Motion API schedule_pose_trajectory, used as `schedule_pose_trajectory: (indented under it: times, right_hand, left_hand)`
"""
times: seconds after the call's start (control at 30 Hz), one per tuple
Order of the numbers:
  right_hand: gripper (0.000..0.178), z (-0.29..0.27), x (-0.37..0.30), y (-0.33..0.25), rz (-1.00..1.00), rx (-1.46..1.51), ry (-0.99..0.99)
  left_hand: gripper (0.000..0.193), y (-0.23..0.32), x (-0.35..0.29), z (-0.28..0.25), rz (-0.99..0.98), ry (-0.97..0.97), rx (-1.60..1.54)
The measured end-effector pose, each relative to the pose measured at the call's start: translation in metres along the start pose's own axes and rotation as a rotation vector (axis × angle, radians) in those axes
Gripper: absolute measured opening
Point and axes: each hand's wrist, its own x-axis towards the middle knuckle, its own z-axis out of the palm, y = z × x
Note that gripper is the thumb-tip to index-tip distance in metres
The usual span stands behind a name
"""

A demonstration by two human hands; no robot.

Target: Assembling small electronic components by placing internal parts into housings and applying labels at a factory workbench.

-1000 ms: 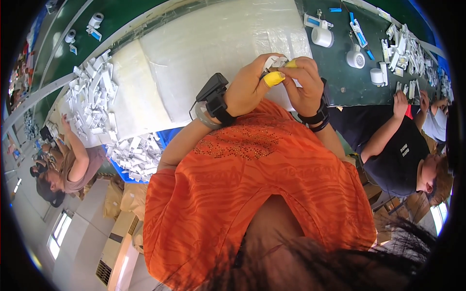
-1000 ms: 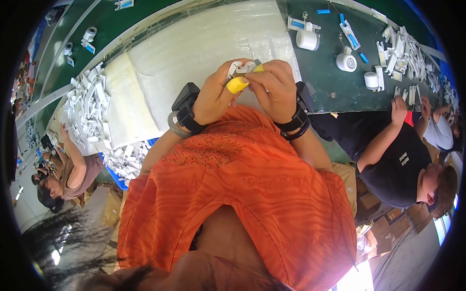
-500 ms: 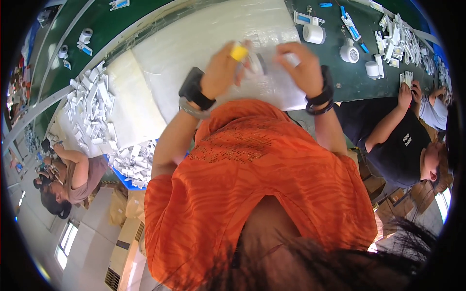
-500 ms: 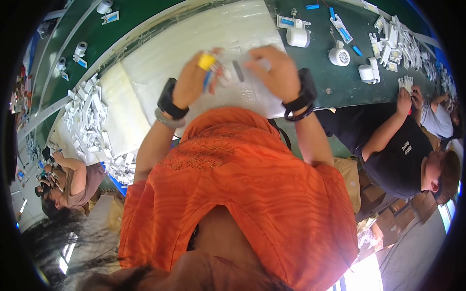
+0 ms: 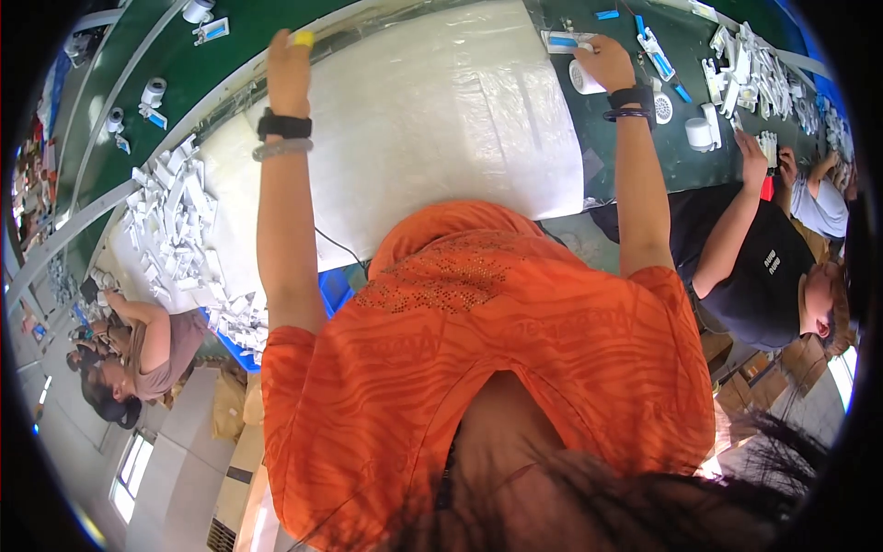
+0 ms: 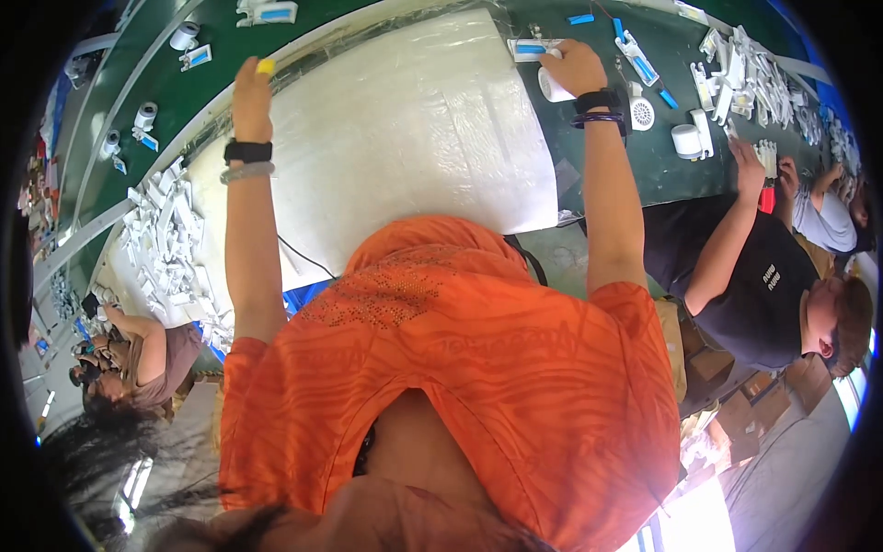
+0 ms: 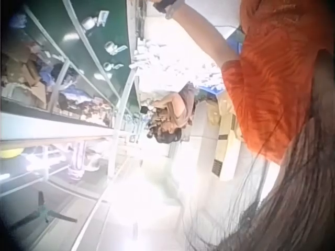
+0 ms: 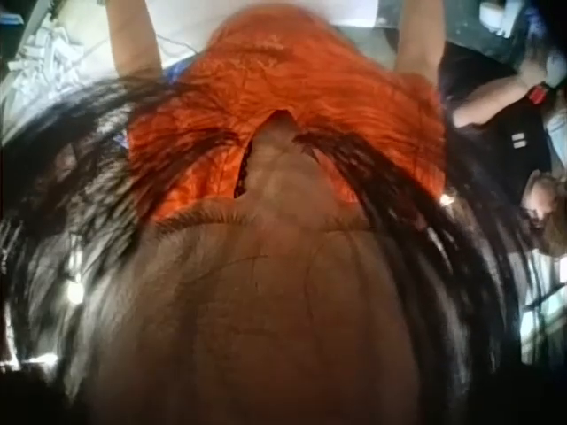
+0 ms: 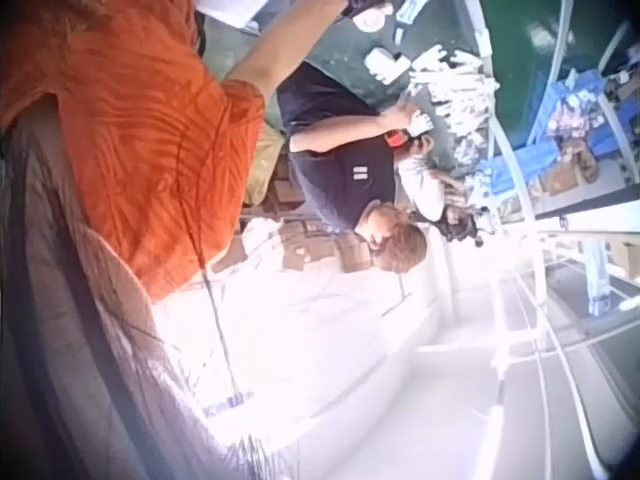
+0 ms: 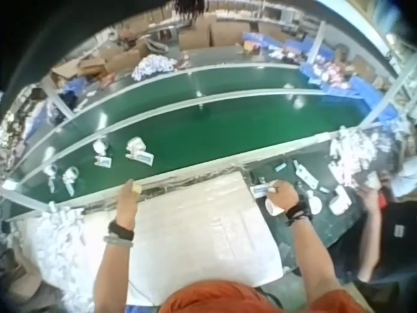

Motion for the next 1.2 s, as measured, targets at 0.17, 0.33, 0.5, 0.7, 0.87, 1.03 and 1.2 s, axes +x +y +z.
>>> schedule_pose_trajectory:
  times: [0.17,0.33,0.5,0.7,0.87,1.03,1.2]
  right_hand:
    - [0.014,-0.004,-0.031,-0.014,-0.045,0.738,-0.113]
    - [0.008,-0.011,-0.095,-0.082,-0.158,1.314,-0.5]
    - [0.007,-0.028,-0.141,-0.133,-0.144,1.246,-0.758]
    - [0.019,-0.032,-0.153,-0.136,-0.285,0.977,-0.786]
    - [0.018,-0.032,-0.159,-0.144,-0.242,1.033,-0.84]
    - [0.018,-0.026,-0.155,-0.131,-0.172,1.211,-0.767]
    - [0.019,-0.015,-0.155,-0.13,-0.074,1.638,-0.774]
  left_hand:
    - [0.038,0.071,-0.073,0.007,0.038,-0.464,-0.375]
    - [0.057,0.144,-0.12,0.029,0.268,-0.594,-0.29]
    - [0.075,0.159,-0.132,0.037,0.515,-0.56,-0.239]
    - [0.076,0.155,-0.142,0.024,0.032,-1.075,-0.573]
    - [0.077,0.163,-0.139,0.024,0.16,-1.156,-0.544]
    - [0.076,0.169,-0.139,0.011,0.144,-1.094,-0.644]
    - [0.066,0.15,-0.16,0.029,0.388,-0.766,-0.419]
